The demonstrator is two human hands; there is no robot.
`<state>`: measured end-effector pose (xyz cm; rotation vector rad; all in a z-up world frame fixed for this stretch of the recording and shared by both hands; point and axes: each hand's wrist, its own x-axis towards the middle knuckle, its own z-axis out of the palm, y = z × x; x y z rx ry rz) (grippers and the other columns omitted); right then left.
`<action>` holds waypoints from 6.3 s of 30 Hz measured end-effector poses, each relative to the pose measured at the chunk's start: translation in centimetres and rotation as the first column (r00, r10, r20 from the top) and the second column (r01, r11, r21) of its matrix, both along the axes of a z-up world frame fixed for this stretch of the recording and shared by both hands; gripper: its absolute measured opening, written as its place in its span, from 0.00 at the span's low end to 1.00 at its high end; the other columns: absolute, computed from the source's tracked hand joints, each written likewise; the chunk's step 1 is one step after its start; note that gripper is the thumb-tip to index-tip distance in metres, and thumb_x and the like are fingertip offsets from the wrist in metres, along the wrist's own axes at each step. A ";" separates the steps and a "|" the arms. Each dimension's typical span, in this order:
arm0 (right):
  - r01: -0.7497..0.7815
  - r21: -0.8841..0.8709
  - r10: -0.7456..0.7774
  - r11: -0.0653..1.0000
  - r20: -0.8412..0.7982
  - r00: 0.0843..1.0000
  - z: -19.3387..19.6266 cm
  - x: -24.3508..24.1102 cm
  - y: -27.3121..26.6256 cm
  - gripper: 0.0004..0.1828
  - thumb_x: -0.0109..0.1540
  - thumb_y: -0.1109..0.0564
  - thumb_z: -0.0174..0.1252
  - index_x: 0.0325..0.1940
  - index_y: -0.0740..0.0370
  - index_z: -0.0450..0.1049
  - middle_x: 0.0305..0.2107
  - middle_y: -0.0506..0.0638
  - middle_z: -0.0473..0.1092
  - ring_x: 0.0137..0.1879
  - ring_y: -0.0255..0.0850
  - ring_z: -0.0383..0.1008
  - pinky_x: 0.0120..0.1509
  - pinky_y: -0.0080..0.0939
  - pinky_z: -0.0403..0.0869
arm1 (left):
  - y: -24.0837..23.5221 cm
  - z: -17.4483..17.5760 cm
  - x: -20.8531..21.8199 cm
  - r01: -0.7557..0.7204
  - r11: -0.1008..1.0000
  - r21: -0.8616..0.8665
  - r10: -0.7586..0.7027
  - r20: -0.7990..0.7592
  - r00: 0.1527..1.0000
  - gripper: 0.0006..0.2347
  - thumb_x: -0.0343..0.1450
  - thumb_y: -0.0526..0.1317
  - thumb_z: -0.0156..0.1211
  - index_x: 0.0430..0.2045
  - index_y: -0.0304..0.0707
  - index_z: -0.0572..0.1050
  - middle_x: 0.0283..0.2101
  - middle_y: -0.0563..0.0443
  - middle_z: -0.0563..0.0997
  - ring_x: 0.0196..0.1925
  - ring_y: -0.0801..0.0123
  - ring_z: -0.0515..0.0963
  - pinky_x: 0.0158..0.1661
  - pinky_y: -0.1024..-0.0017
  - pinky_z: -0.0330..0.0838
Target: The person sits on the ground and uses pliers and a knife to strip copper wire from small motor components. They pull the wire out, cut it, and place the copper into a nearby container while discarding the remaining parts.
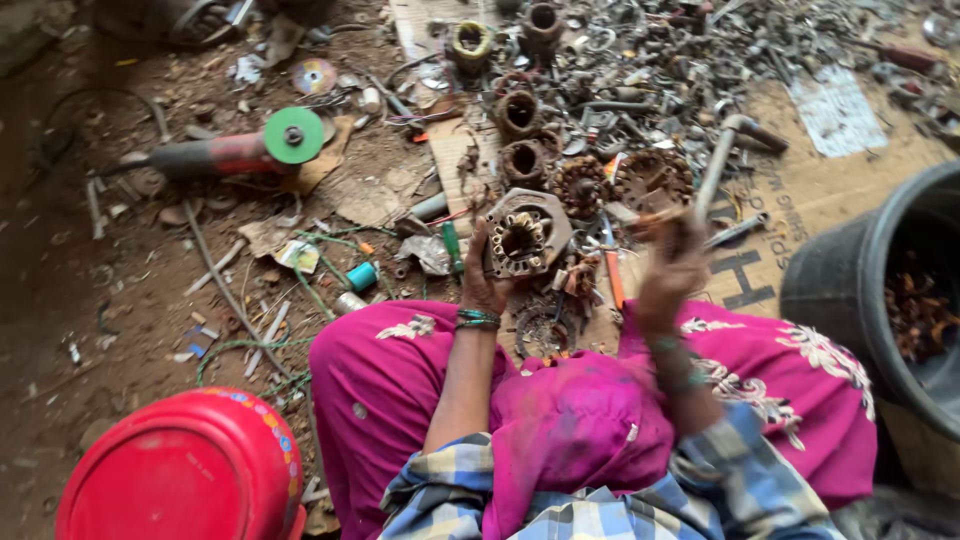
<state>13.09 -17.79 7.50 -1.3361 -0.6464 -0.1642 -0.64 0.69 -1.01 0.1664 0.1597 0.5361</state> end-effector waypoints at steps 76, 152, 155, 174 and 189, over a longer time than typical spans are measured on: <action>-0.528 0.099 0.441 0.843 -0.690 0.574 -1.3 2.6 -5.9 0.14 0.69 0.57 0.56 0.56 0.69 0.73 0.39 0.54 0.78 0.42 0.38 0.81 0.47 0.38 0.81 | -7.9 16.2 -2.0 0.431 -0.327 0.841 0.539 -0.208 0.816 0.30 0.64 0.46 0.74 0.59 0.31 0.70 0.51 0.34 0.78 0.51 0.46 0.79 0.49 0.56 0.73; -0.492 -0.202 0.433 0.847 -0.275 0.858 -1.2 -2.2 -4.2 0.12 0.69 0.58 0.58 0.53 0.69 0.77 0.39 0.53 0.79 0.44 0.33 0.80 0.49 0.33 0.81 | -11.0 7.0 -2.0 0.332 0.318 0.888 0.501 -0.455 0.736 0.10 0.68 0.36 0.71 0.42 0.35 0.84 0.41 0.48 0.87 0.42 0.71 0.85 0.44 0.72 0.80; -0.512 -0.169 0.446 0.842 -0.315 0.838 -1.2 -2.0 -4.3 0.13 0.69 0.59 0.58 0.54 0.69 0.77 0.40 0.53 0.79 0.44 0.34 0.80 0.49 0.33 0.82 | -11.7 7.4 -2.0 0.244 0.264 0.933 0.567 -0.355 0.743 0.10 0.68 0.36 0.71 0.42 0.36 0.84 0.41 0.48 0.85 0.41 0.70 0.84 0.43 0.72 0.81; -0.457 -0.178 0.398 0.872 -0.285 0.872 -1.9 -1.7 -4.0 0.12 0.70 0.59 0.57 0.55 0.67 0.76 0.41 0.53 0.80 0.46 0.36 0.83 0.51 0.35 0.84 | -11.0 7.0 -1.8 0.245 0.280 0.928 0.583 -0.367 0.725 0.11 0.67 0.35 0.71 0.42 0.37 0.81 0.41 0.50 0.85 0.42 0.71 0.85 0.43 0.74 0.82; -0.536 0.111 0.400 0.837 -0.792 0.460 -5.9 -0.7 -4.0 0.13 0.68 0.59 0.57 0.55 0.66 0.77 0.40 0.49 0.79 0.40 0.32 0.79 0.41 0.31 0.80 | -10.9 7.3 -2.7 0.206 -0.648 0.734 0.549 0.262 0.793 0.10 0.67 0.29 0.61 0.40 0.29 0.82 0.50 0.43 0.81 0.58 0.55 0.80 0.57 0.64 0.78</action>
